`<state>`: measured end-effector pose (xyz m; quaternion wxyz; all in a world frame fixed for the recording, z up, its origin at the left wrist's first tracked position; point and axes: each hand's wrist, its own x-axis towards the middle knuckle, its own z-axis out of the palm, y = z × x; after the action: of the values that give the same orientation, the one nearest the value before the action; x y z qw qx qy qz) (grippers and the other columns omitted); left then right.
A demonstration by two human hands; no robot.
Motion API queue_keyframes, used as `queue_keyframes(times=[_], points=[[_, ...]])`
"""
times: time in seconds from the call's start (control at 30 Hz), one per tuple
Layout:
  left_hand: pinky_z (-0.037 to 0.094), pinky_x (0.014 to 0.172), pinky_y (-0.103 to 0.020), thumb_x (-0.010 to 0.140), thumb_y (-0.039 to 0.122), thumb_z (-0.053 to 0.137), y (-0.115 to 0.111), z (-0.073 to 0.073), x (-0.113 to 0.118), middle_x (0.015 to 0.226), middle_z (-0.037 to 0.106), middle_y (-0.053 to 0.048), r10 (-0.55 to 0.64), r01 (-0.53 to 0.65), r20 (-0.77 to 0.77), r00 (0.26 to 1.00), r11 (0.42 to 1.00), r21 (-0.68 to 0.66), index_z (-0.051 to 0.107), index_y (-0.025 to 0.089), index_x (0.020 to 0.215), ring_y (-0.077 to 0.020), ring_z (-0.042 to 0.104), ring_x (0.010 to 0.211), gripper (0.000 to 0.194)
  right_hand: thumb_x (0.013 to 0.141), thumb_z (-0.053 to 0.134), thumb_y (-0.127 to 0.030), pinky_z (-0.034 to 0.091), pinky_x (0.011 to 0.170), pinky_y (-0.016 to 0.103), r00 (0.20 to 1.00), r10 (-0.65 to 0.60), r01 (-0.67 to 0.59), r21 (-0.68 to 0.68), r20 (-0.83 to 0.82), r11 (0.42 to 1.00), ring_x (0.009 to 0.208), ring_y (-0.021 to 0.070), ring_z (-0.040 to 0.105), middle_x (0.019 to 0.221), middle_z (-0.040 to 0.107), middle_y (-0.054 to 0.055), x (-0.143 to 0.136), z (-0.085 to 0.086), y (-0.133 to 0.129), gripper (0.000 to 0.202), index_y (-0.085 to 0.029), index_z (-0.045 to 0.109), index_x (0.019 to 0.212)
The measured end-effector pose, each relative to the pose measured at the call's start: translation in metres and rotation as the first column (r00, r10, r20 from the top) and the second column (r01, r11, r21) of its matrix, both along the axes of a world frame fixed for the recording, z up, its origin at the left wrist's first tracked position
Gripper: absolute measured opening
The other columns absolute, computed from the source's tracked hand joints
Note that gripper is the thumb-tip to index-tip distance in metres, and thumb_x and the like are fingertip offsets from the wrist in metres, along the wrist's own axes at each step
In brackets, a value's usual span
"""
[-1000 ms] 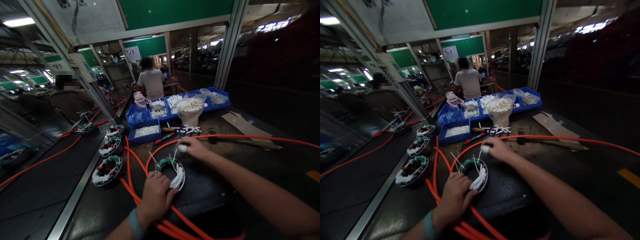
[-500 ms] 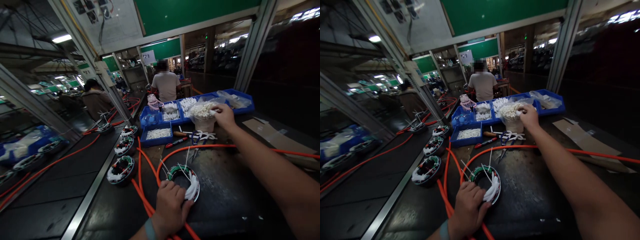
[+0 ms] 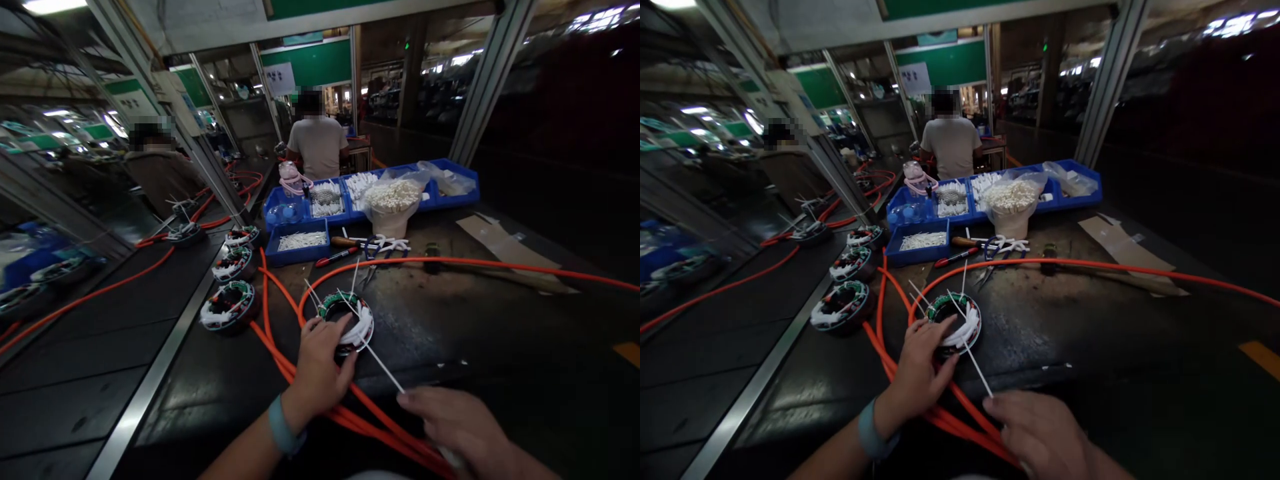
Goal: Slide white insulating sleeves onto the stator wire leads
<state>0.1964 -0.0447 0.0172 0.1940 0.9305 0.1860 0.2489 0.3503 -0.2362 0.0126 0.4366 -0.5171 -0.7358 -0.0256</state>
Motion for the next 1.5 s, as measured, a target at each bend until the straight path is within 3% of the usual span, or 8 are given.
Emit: queue_keyframes(times=[0.13,0.3,0.57,0.8,1.0,1.23,1.5], points=[[0.034,0.095,-0.046,0.079,0.023,0.057,-0.001,0.000,0.002,0.094,0.066,-0.005,0.056,-0.057,-0.021,0.998,0.997,-0.047,0.048,0.019,0.123,-0.0213,0.059,0.089,0.045,0.094,0.034,-0.022,0.058,0.077,0.026,0.999,-0.048,0.047,0.028,0.023,0.998,0.093,0.0175,0.066,0.096,0.071,0.009,-0.006,-0.019,-0.016,0.036,-0.025,0.038,0.130],[0.036,0.092,-0.045,0.078,0.023,0.057,-0.001,0.000,0.003,0.093,0.066,-0.006,0.078,-0.078,0.001,0.997,0.996,-0.040,0.050,0.020,0.120,-0.0217,0.059,0.089,0.042,0.094,0.032,-0.023,0.058,0.075,0.024,0.996,-0.080,0.078,0.035,0.044,0.996,0.091,0.0166,0.067,0.093,0.072,0.009,-0.004,-0.028,-0.019,0.031,-0.024,0.040,0.125],[0.033,0.093,-0.045,0.082,0.022,0.054,-0.001,-0.008,0.002,0.095,0.064,-0.007,0.067,-0.068,0.026,0.997,0.997,0.037,0.046,0.018,0.122,-0.0218,0.058,0.090,0.041,0.092,0.033,-0.018,0.057,0.082,0.029,0.996,0.039,-0.042,0.035,0.085,0.999,0.096,0.0187,0.065,0.099,0.070,0.008,-0.005,-0.016,-0.011,0.047,-0.024,0.028,0.139],[0.033,0.092,-0.044,0.081,0.022,0.055,-0.001,-0.009,0.002,0.097,0.064,-0.007,0.069,-0.070,0.029,0.997,0.996,0.056,0.047,0.018,0.122,-0.0220,0.057,0.091,0.042,0.096,0.024,-0.020,0.057,0.080,0.025,0.990,-0.003,-0.001,0.032,0.141,0.999,0.091,0.0159,0.067,0.090,0.072,0.009,-0.007,-0.007,-0.013,0.042,-0.021,0.027,0.138],[0.033,0.092,-0.046,0.082,0.022,0.054,-0.001,-0.009,0.002,0.095,0.065,-0.008,0.069,-0.070,0.031,0.997,0.996,0.049,0.047,0.018,0.122,-0.0228,0.058,0.090,0.041,0.093,0.033,-0.016,0.058,0.077,0.026,0.994,0.001,-0.004,0.031,0.111,1.000,0.088,0.0173,0.068,0.091,0.072,0.007,-0.009,-0.004,-0.011,0.046,-0.023,0.029,0.139],[0.032,0.093,-0.045,0.082,0.021,0.054,-0.001,-0.011,0.001,0.102,0.063,-0.010,0.053,-0.055,0.027,0.998,0.995,0.079,0.045,0.017,0.125,-0.0229,0.056,0.094,0.044,0.095,0.028,-0.019,0.056,0.082,0.026,0.989,0.004,-0.011,0.045,0.151,0.999,0.093,0.0164,0.066,0.093,0.071,0.009,-0.006,-0.011,-0.014,0.047,-0.020,0.022,0.142],[0.032,0.092,-0.045,0.083,0.022,0.052,-0.001,-0.010,0.000,0.104,0.063,-0.010,0.060,-0.062,0.022,0.998,0.994,0.088,0.045,0.017,0.124,-0.0236,0.056,0.096,0.042,0.088,0.039,-0.015,0.058,0.079,0.030,0.995,-0.059,0.051,0.093,0.083,0.994,0.098,0.0198,0.065,0.098,0.070,0.012,-0.002,-0.029,-0.018,0.047,-0.021,0.033,0.134]])
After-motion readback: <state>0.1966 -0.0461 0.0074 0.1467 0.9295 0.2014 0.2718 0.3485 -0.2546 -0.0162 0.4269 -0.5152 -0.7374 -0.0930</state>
